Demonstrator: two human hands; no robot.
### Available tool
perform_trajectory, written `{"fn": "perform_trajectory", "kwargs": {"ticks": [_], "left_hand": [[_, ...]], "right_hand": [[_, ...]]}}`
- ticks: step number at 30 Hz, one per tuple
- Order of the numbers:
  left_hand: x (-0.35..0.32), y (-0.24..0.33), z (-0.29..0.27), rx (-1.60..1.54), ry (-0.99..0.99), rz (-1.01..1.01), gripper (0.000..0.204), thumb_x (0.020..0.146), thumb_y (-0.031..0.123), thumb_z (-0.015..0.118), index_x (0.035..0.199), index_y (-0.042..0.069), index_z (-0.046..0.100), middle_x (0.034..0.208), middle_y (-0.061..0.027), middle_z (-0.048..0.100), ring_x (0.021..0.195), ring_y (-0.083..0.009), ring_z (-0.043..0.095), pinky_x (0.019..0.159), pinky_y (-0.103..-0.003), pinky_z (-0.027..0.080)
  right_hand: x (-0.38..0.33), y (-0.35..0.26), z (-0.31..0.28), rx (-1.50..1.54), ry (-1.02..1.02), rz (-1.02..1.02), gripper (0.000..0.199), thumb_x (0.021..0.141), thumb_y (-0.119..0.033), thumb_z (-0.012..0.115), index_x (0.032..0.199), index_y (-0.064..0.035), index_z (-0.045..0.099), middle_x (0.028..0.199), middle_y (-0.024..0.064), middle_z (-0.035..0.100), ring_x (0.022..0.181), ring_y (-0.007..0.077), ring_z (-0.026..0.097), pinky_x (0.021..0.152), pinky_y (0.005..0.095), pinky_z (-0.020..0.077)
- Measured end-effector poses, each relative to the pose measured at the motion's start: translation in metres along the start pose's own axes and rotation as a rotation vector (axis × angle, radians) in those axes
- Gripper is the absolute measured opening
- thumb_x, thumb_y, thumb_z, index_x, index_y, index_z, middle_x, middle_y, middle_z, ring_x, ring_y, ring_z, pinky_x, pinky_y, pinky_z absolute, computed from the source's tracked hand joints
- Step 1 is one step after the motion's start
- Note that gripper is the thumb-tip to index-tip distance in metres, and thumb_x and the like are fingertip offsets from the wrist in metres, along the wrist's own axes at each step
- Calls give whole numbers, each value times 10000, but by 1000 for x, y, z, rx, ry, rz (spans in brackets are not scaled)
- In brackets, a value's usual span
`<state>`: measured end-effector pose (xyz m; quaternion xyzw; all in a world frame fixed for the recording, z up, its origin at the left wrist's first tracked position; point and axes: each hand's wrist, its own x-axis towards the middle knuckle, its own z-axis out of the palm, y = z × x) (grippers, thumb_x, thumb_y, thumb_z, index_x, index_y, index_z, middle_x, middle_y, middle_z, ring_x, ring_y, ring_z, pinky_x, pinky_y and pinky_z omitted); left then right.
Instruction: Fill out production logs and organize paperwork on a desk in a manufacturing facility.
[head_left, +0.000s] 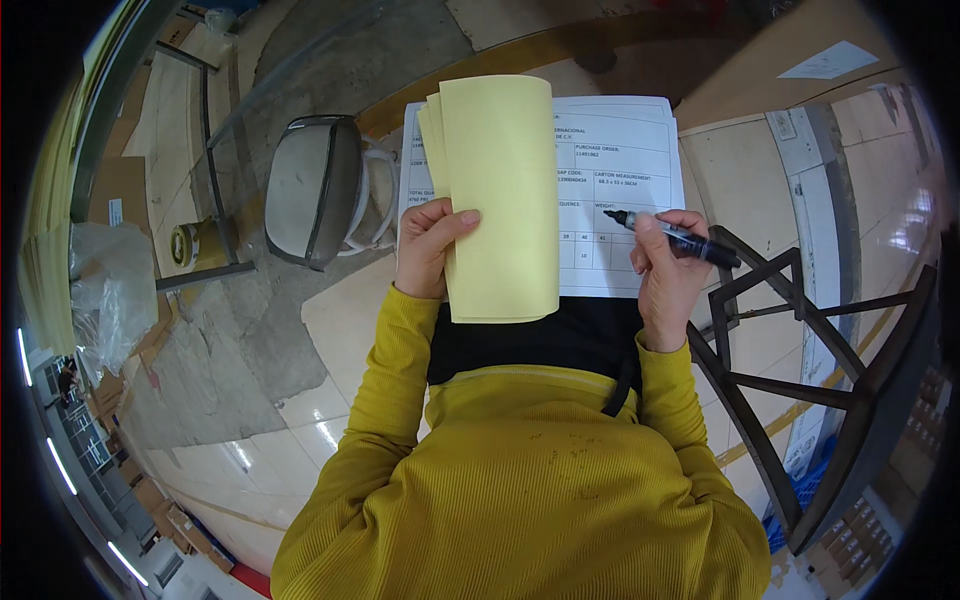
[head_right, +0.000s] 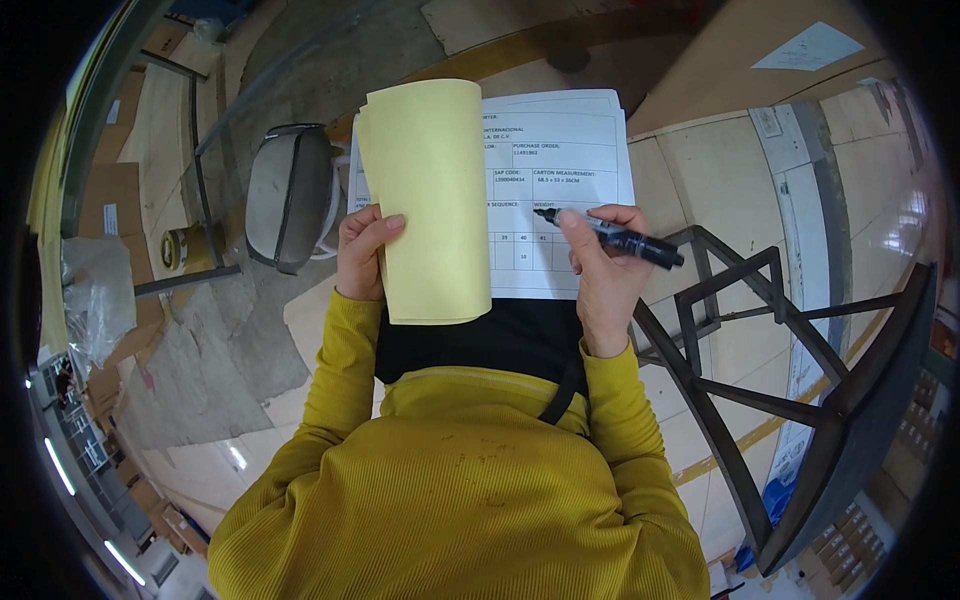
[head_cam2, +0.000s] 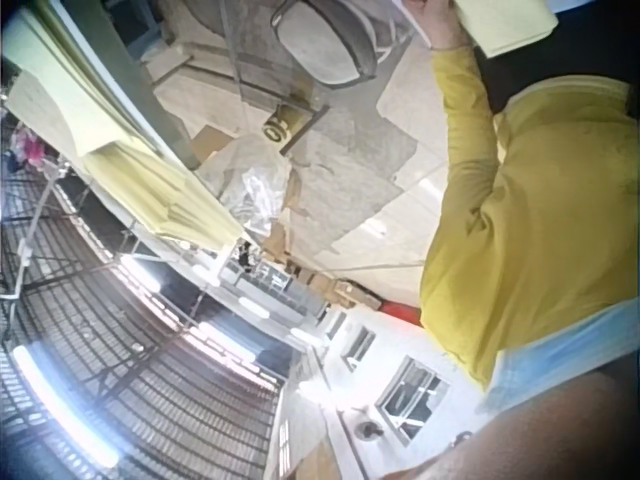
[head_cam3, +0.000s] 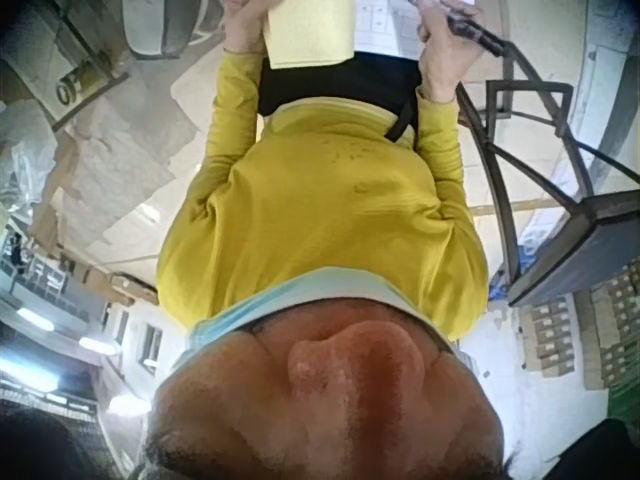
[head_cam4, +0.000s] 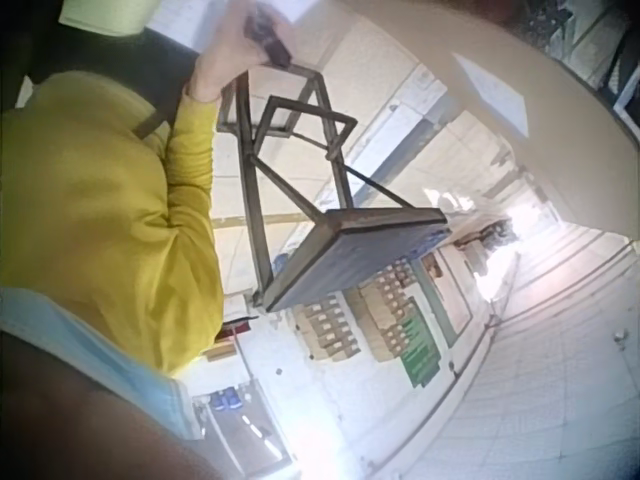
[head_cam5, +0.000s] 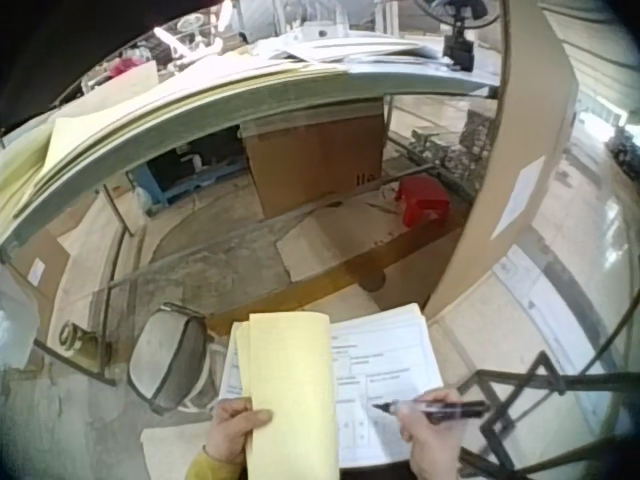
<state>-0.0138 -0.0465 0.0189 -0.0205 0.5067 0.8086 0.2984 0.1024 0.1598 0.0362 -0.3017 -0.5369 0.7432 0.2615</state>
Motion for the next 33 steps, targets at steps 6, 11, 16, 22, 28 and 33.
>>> {"fn": "perform_trajectory", "kwargs": {"ticks": [6, 11, 16, 22, 28, 33], "left_hand": [[5, -8, -17, -87, -69, 31, 178, 750, 51, 575, 882, -53, 634, 799, -114, 657, 682, -149, 628, 670, -251, 512], [-3, 3, -50, -446, -85, 121, 460, 760, 182, 456, 1153, -54, 492, 990, -163, 623, 924, -251, 611, 818, -343, 498], [-4, 0, -92, -680, -276, 174, 444, 772, 202, 419, 1125, -58, 496, 985, -161, 616, 888, -249, 608, 806, -357, 494], [-3, 2, -81, -661, -200, 152, 449, 761, 183, 419, 1129, -62, 491, 1007, -172, 610, 890, -257, 606, 805, -358, 494], [5, -9, -74, -602, -229, 103, 509, 717, 139, 464, 1178, -76, 463, 1077, -200, 588, 969, -271, 598, 856, -360, 486], [4, -2, -48, -463, -125, 45, 452, 671, 38, 486, 1099, -104, 523, 1018, -199, 616, 861, -263, 638, 805, -331, 519]], "right_hand": [[4, 24, 2, -314, 150, -294, 284, 713, -41, 742, 857, -49, 497, 754, -1, 519, 616, 30, 462, 532, 150, 356], [2, 34, 4, -313, 125, -393, 250, 737, -58, 728, 829, -59, 495, 751, -12, 492, 638, 36, 449, 583, 172, 379], [7, 47, -8, -312, 136, -391, 249, 744, -74, 728, 824, -58, 492, 766, -6, 504, 661, 41, 459, 618, 179, 392], [7, 34, 2, -286, 142, -369, 255, 751, -101, 730, 813, -56, 486, 766, -2, 502, 677, 45, 454, 619, 179, 383], [9, 45, -9, -308, 183, -347, 232, 771, -64, 692, 777, -59, 460, 677, -8, 505, 571, 48, 468, 558, 167, 413], [3, 42, -3, -404, 125, -446, 246, 756, -97, 717, 761, -61, 473, 670, -9, 501, 589, 44, 452, 558, 183, 374]]}}
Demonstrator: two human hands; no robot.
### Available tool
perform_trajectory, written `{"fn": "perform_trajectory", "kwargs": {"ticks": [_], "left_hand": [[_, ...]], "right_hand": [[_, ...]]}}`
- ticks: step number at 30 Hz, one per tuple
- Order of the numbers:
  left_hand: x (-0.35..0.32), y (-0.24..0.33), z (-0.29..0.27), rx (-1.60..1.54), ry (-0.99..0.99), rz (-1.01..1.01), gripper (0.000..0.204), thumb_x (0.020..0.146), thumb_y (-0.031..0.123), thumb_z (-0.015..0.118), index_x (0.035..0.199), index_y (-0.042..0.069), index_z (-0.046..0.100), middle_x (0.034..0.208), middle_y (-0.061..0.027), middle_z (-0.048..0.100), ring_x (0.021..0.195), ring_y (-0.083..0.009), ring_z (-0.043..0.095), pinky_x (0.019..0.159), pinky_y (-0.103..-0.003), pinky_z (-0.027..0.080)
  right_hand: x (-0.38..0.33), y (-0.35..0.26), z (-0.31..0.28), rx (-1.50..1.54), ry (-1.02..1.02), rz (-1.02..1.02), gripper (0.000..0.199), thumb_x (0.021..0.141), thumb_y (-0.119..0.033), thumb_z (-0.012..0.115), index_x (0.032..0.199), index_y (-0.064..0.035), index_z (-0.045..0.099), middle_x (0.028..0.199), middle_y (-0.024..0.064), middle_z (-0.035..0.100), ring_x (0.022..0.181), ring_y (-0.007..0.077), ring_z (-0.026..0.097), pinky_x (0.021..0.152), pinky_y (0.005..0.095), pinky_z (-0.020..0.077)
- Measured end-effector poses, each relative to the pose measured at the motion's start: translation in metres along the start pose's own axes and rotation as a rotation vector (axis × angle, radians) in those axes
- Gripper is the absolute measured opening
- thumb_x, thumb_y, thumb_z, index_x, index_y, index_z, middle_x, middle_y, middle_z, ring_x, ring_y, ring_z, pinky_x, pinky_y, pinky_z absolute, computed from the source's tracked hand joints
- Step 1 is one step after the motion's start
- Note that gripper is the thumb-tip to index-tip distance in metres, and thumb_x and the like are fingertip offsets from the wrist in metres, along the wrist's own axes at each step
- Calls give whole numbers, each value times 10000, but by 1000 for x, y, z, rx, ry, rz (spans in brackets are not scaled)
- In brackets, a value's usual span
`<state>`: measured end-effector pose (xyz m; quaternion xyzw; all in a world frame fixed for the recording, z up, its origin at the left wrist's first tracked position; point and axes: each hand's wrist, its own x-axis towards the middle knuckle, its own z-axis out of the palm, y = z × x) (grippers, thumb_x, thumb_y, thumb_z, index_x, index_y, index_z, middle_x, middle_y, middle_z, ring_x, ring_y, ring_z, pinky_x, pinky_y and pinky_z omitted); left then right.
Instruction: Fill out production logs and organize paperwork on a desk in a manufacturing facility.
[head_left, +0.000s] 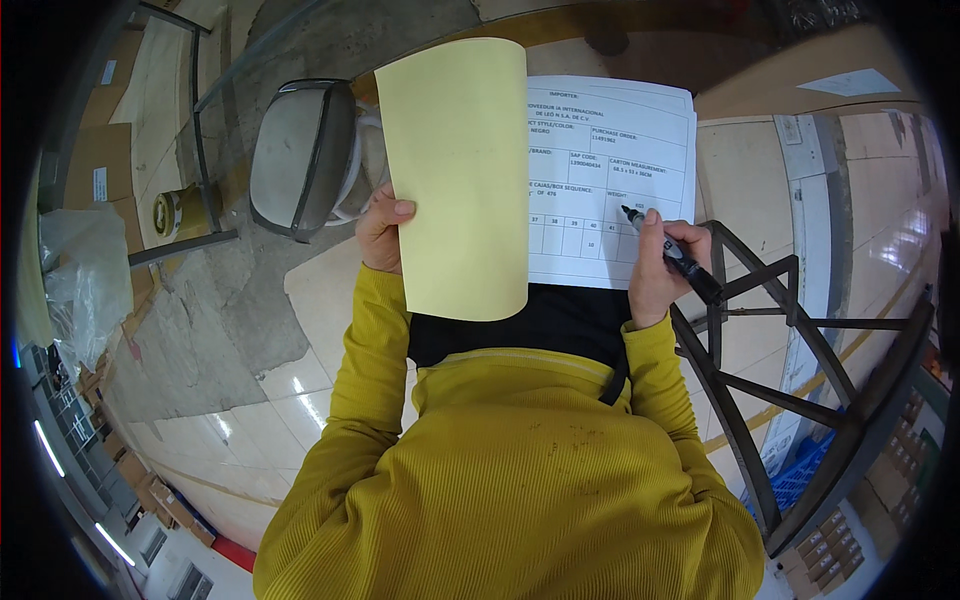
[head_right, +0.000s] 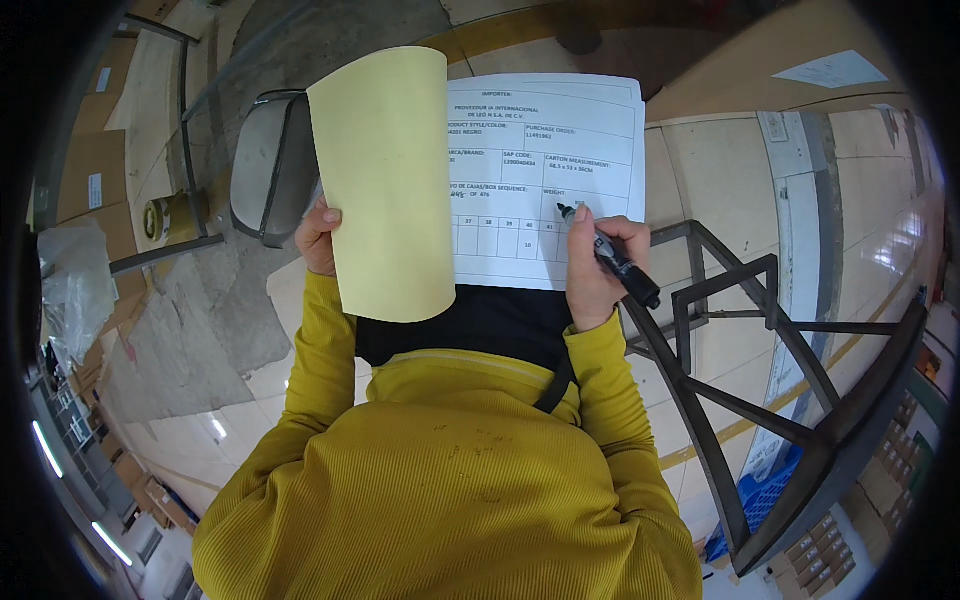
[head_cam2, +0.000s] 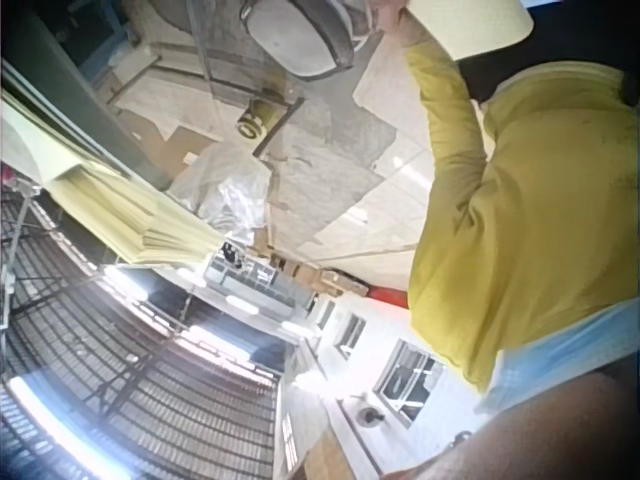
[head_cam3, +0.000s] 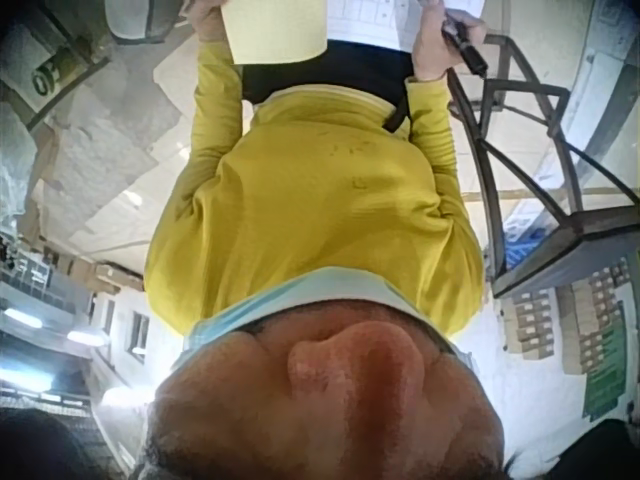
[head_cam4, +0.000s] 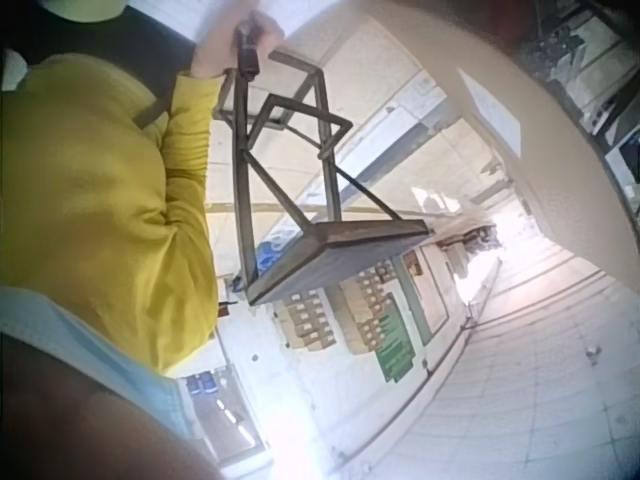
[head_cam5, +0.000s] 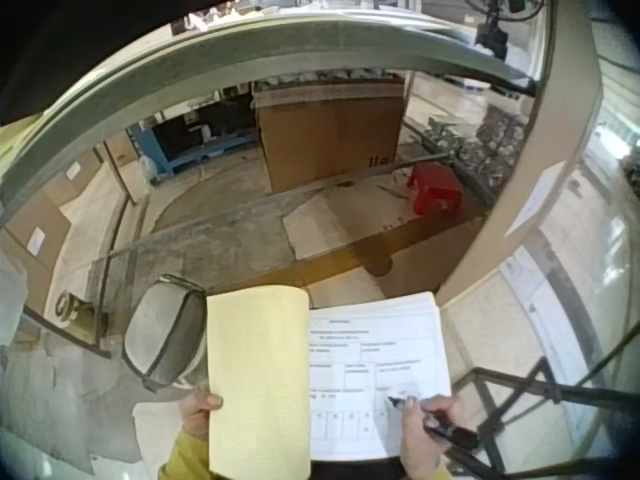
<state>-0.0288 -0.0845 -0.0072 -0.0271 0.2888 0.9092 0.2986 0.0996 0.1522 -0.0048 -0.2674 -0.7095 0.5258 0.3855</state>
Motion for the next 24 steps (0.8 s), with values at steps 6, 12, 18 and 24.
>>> {"fn": "perform_trajectory", "kwargs": {"ticks": [6, 12, 18, 24], "left_hand": [[2, -3, 6, 117, 61, -19, 359, 652, 15, 504, 978, -109, 589, 908, -184, 647, 771, -239, 653, 757, -318, 534], [1, -4, 7, 146, 72, -23, 331, 652, 20, 511, 949, -99, 600, 886, -177, 651, 741, -222, 650, 737, -303, 534], [1, -4, 4, 145, 56, -18, 336, 652, 15, 506, 953, -102, 599, 889, -180, 650, 748, -226, 652, 747, -309, 534], [0, -4, 6, 128, 75, -19, 329, 657, 10, 503, 952, -97, 603, 890, -184, 651, 750, -232, 653, 748, -312, 535]], "right_hand": [[0, 2, -2, -47, -90, -67, 226, 744, -86, 718, 751, -48, 495, 644, 28, 545, 555, 57, 480, 531, 192, 394], [2, 1, 0, -93, -124, -92, 222, 736, -91, 724, 750, -39, 509, 644, 42, 552, 555, 64, 483, 523, 195, 396], [2, 1, 1, -120, -138, -92, 218, 742, -102, 719, 748, -36, 512, 643, 43, 553, 553, 66, 480, 517, 196, 394], [1, 3, 0, -91, -134, -83, 220, 741, -100, 719, 744, -40, 507, 640, 44, 550, 557, 70, 487, 522, 198, 396]]}}
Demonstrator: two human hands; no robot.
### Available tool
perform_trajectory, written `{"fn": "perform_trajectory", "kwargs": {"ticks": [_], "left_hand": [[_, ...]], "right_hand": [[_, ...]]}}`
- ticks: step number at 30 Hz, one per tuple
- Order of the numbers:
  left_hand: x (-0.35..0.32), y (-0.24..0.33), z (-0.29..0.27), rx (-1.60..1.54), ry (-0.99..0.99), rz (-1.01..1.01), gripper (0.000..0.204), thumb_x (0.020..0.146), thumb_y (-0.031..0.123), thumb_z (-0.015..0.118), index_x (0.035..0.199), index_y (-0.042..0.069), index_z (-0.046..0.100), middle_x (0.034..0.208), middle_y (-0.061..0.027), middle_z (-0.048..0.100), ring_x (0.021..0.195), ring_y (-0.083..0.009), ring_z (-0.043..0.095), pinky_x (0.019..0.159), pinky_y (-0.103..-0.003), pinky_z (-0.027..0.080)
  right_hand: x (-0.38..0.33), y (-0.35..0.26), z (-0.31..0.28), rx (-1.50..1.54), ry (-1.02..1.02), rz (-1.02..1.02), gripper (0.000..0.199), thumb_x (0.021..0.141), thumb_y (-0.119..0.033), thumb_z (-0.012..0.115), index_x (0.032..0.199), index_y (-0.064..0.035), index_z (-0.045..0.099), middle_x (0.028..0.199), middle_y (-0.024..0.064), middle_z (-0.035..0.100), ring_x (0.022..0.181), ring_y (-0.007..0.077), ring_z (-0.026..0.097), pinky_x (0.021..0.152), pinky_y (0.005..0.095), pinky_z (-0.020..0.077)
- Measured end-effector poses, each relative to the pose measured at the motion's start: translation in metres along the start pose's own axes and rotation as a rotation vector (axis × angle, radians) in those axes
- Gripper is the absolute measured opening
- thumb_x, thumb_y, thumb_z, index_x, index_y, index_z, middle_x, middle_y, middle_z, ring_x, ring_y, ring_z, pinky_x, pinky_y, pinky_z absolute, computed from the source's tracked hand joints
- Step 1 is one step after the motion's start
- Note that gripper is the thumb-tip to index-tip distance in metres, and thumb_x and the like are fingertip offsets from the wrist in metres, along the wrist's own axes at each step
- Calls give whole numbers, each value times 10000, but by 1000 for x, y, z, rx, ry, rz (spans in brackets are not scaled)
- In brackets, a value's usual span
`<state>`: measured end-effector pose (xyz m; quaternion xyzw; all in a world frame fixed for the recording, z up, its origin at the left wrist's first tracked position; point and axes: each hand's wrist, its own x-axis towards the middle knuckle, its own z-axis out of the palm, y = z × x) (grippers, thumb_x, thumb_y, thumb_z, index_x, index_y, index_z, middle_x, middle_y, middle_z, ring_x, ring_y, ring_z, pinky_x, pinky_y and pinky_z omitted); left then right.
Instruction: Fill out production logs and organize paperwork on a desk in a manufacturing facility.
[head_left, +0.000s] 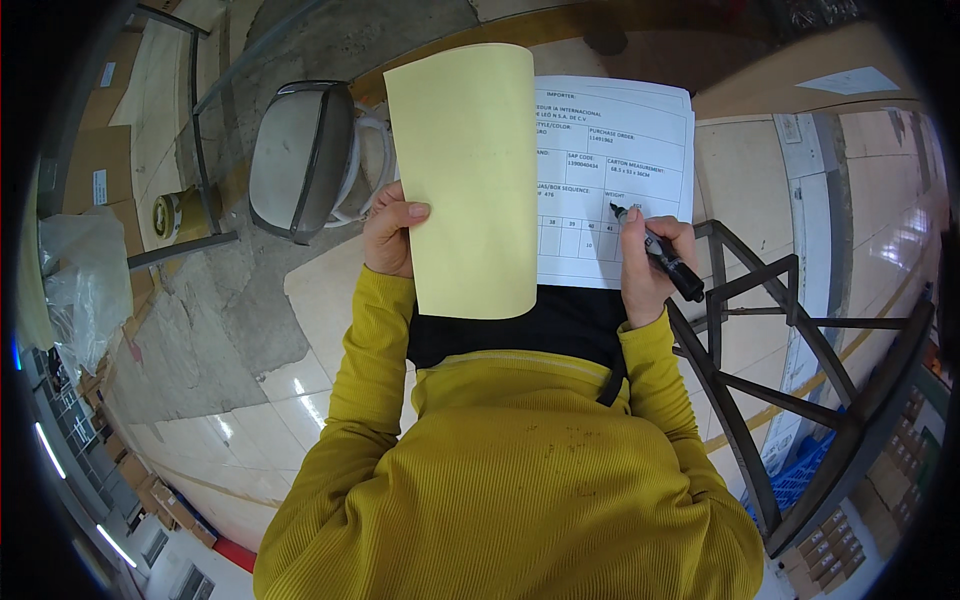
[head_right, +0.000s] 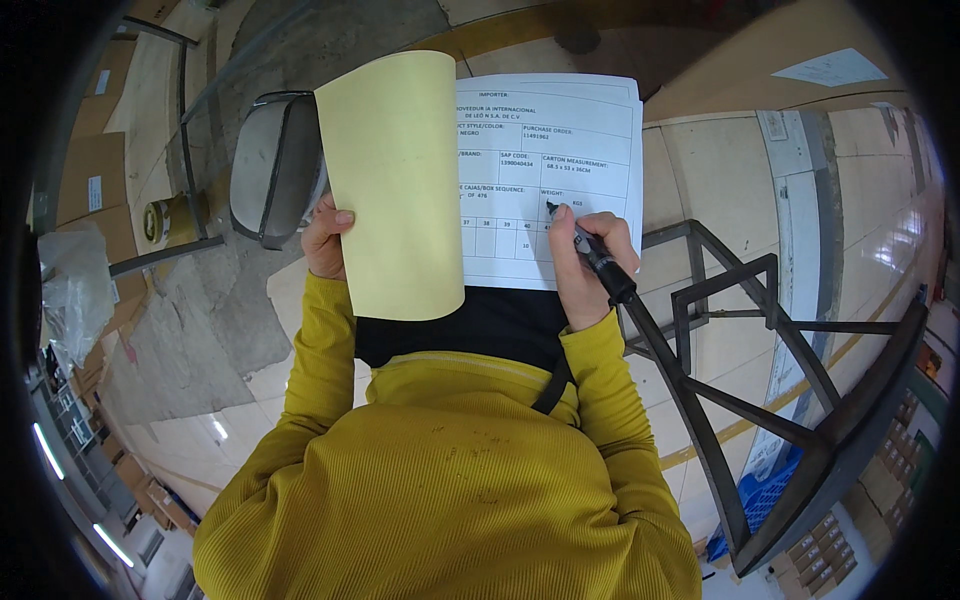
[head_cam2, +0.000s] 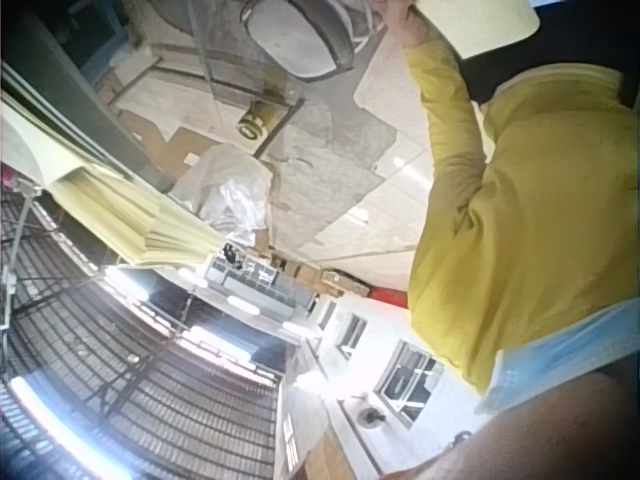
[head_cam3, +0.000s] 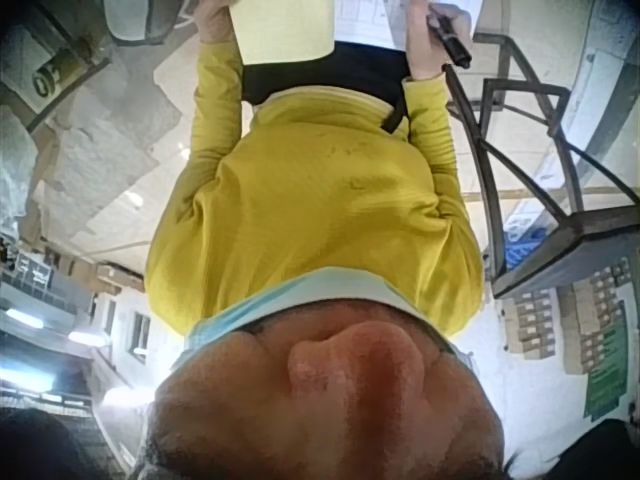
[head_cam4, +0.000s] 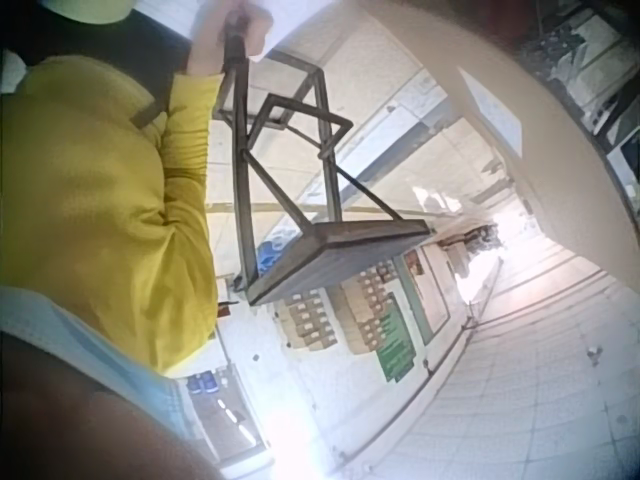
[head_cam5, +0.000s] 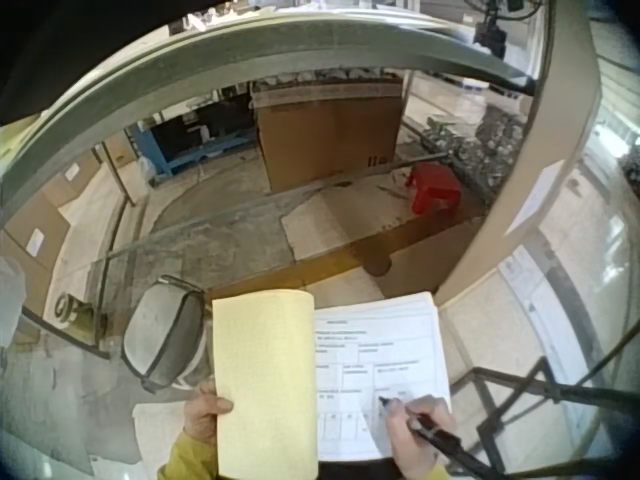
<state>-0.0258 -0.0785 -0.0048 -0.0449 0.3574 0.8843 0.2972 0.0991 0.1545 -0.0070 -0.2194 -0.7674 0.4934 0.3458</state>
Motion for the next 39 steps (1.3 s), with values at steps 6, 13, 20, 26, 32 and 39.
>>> {"fn": "perform_trajectory", "kwargs": {"ticks": [6, 13, 20, 26, 32, 39], "left_hand": [[-1, 0, -1, 9, 2, -6, 329, 661, 11, 503, 955, -96, 605, 893, -182, 652, 757, -232, 654, 754, -313, 533], [0, -1, -1, -8, -16, 9, 329, 661, 6, 501, 955, -101, 602, 896, -182, 652, 762, -231, 655, 756, -312, 533], [0, -1, -2, -4, -18, 3, 337, 666, 5, 497, 971, -104, 593, 910, -185, 649, 769, -229, 653, 756, -307, 533], [1, -1, 0, 17, 1, 8, 338, 666, 7, 502, 971, -105, 592, 907, -183, 649, 768, -225, 652, 754, -302, 532], [0, -1, 2, 19, 12, -1, 349, 660, 15, 508, 977, -109, 587, 902, -180, 649, 762, -225, 650, 753, -303, 531], [1, -1, 3, 55, 38, 4, 341, 656, 14, 508, 963, -112, 585, 886, -177, 648, 741, -218, 649, 737, -291, 531]], "right_hand": [[1, 0, 1, 7, 34, 20, 218, 741, -95, 716, 743, -43, 504, 643, 45, 547, 562, 73, 488, 530, 202, 399], [0, 3, -1, 5, 9, -3, 207, 740, -84, 709, 744, -42, 506, 647, 40, 544, 558, 71, 481, 521, 207, 391], [-1, 0, -1, 40, 57, 57, 200, 744, -73, 697, 734, -39, 501, 650, 42, 542, 575, 76, 489, 538, 208, 397], [-1, 1, -2, 42, 66, 75, 201, 751, -81, 696, 735, -47, 498, 652, 34, 539, 579, 74, 489, 545, 209, 400], [0, 1, -1, 32, 65, 66, 197, 751, -89, 694, 731, -50, 502, 649, 27, 537, 573, 69, 485, 545, 207, 400], [0, 4, -4, 30, 59, 74, 198, 751, -94, 689, 731, -55, 496, 641, 21, 526, 567, 73, 474, 537, 209, 394]]}}
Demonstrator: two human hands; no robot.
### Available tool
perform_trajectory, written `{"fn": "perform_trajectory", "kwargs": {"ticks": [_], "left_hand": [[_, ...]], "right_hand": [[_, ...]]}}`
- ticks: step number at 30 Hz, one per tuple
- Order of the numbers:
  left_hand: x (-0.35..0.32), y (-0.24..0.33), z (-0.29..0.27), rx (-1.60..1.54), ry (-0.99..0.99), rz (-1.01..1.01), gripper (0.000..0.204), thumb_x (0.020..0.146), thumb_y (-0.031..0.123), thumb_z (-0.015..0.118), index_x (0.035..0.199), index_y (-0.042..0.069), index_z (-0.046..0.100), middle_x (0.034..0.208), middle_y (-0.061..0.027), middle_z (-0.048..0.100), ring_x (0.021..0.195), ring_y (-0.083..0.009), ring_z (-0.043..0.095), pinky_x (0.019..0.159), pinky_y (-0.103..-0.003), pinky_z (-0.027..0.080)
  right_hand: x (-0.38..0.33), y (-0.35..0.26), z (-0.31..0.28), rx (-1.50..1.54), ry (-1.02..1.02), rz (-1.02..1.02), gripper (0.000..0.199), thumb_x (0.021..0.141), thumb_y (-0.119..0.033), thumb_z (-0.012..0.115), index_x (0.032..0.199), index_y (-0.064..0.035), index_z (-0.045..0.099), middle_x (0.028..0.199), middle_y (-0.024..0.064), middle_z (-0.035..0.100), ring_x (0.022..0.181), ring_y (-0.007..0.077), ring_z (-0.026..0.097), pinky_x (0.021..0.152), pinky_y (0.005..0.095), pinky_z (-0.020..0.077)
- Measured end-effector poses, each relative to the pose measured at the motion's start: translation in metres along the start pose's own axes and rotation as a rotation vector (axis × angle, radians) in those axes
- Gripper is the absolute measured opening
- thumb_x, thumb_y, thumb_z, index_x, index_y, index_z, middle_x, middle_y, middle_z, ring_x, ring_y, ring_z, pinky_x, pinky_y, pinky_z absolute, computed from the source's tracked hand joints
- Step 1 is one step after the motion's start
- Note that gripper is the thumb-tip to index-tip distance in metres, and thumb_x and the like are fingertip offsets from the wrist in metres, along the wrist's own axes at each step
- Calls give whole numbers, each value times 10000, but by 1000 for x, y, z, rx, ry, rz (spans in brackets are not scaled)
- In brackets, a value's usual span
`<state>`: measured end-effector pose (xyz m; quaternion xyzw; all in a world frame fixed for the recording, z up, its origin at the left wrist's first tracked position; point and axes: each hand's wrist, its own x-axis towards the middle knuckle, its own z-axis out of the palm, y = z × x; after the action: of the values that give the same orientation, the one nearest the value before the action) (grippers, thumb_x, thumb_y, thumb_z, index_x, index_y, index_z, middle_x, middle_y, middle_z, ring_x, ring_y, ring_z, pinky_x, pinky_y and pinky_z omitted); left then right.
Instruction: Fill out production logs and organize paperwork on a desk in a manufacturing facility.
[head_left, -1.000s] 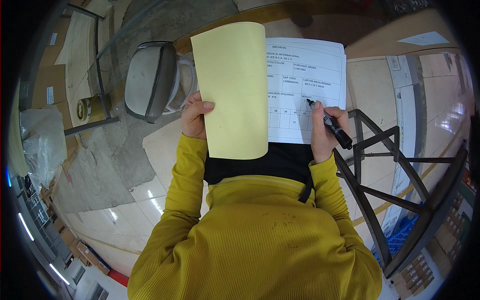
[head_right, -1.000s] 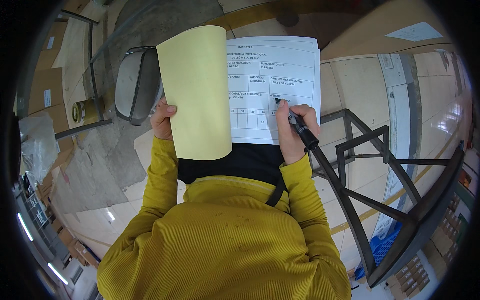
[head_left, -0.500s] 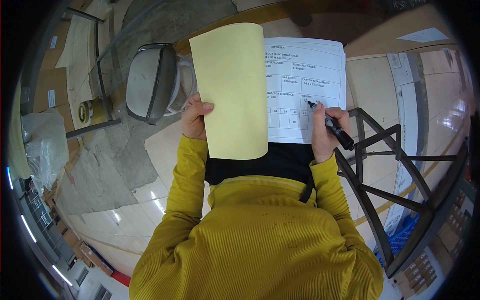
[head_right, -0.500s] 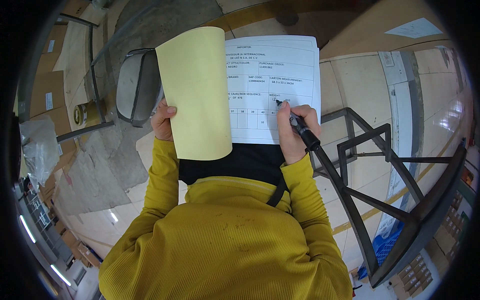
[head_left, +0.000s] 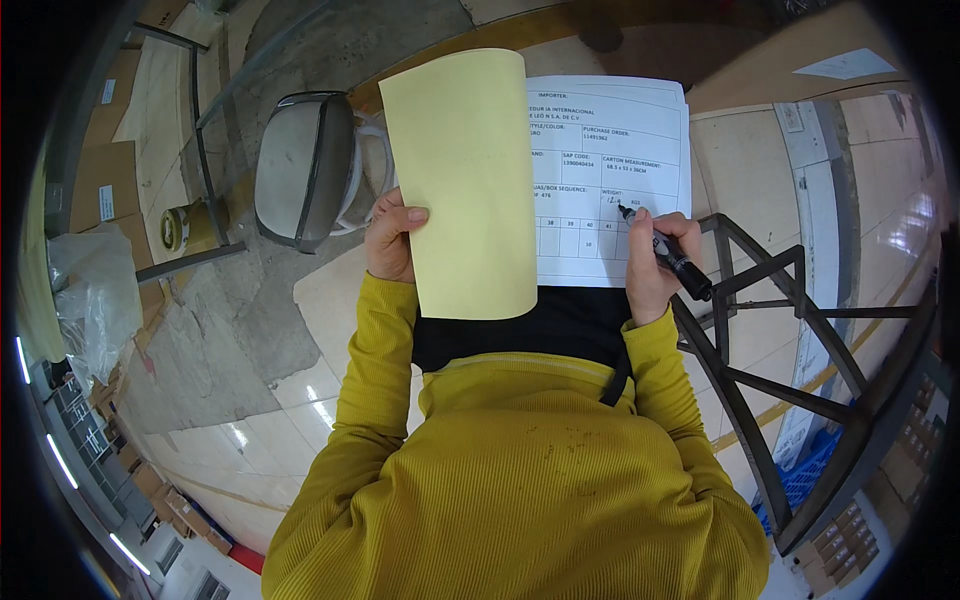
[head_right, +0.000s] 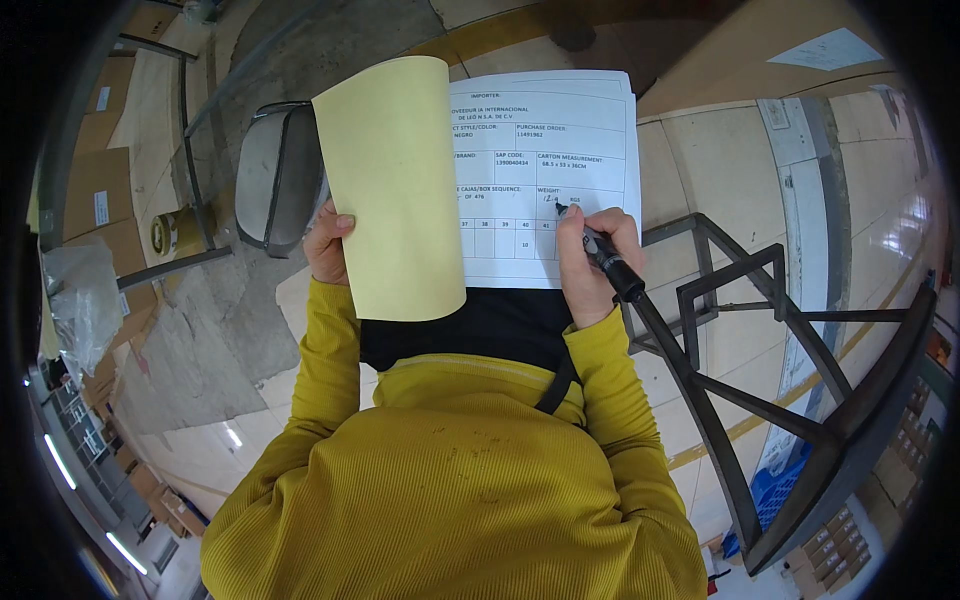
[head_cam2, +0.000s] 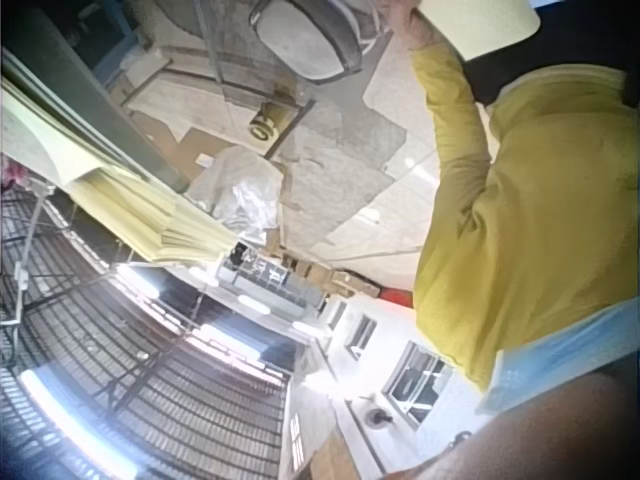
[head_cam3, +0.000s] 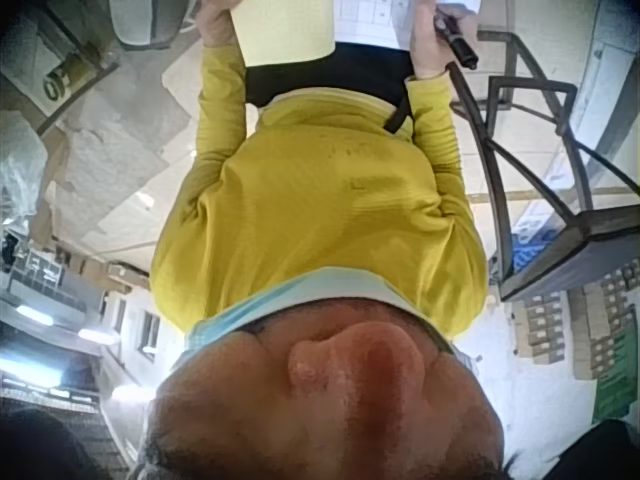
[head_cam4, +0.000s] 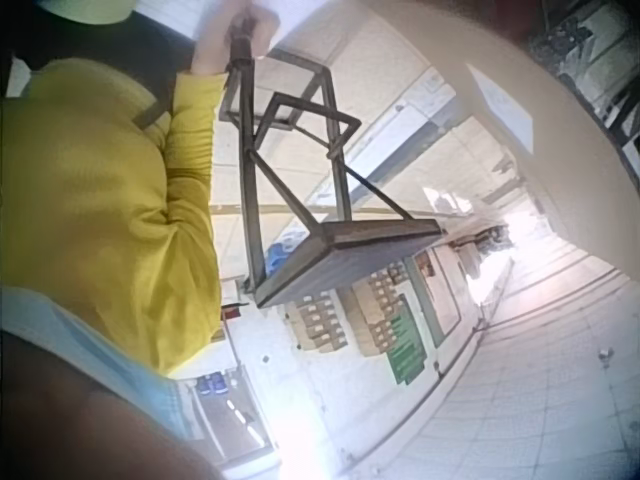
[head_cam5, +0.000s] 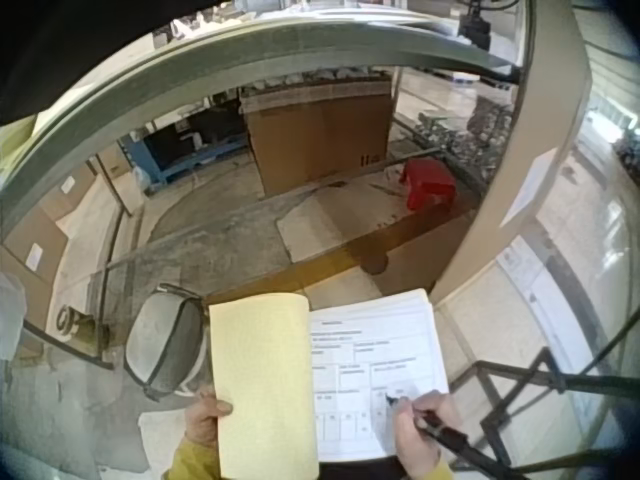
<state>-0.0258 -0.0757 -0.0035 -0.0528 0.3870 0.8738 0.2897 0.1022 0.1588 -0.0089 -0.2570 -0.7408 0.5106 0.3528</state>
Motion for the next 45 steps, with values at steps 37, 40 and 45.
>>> {"fn": "perform_trajectory", "kwargs": {"ticks": [37, 40, 45], "left_hand": [[-11, -41, 86, 853, -232, 200, 421, 774, -48, 547, 1193, -6, 531, 1066, -79, 603, 915, -108, 556, 821, -219, 432], [-16, -42, 101, 867, -224, 98, 326, 784, -35, 522, 1097, -8, 609, 1021, -65, 623, 907, -90, 546, 805, -210, 429], [-16, -44, 109, 929, -142, 215, 239, 827, 79, 604, 1041, -27, 623, 898, -79, 650, 784, -92, 580, 707, -217, 473]], "right_hand": [[30, -28, -49, 90, 100, 262, 375, 864, -222, 601, 1144, -10, 471, 892, 97, 587, 768, 134, 612, 630, 226, 493], [33, -33, -51, 229, 109, 352, 369, 866, -213, 597, 1145, -10, 464, 915, 110, 590, 776, 133, 599, 632, 237, 491], [30, -55, -42, 571, 50, 432, 352, 862, -152, 593, 1146, -16, 438, 982, 133, 597, 790, 127, 565, 628, 219, 462]]}}
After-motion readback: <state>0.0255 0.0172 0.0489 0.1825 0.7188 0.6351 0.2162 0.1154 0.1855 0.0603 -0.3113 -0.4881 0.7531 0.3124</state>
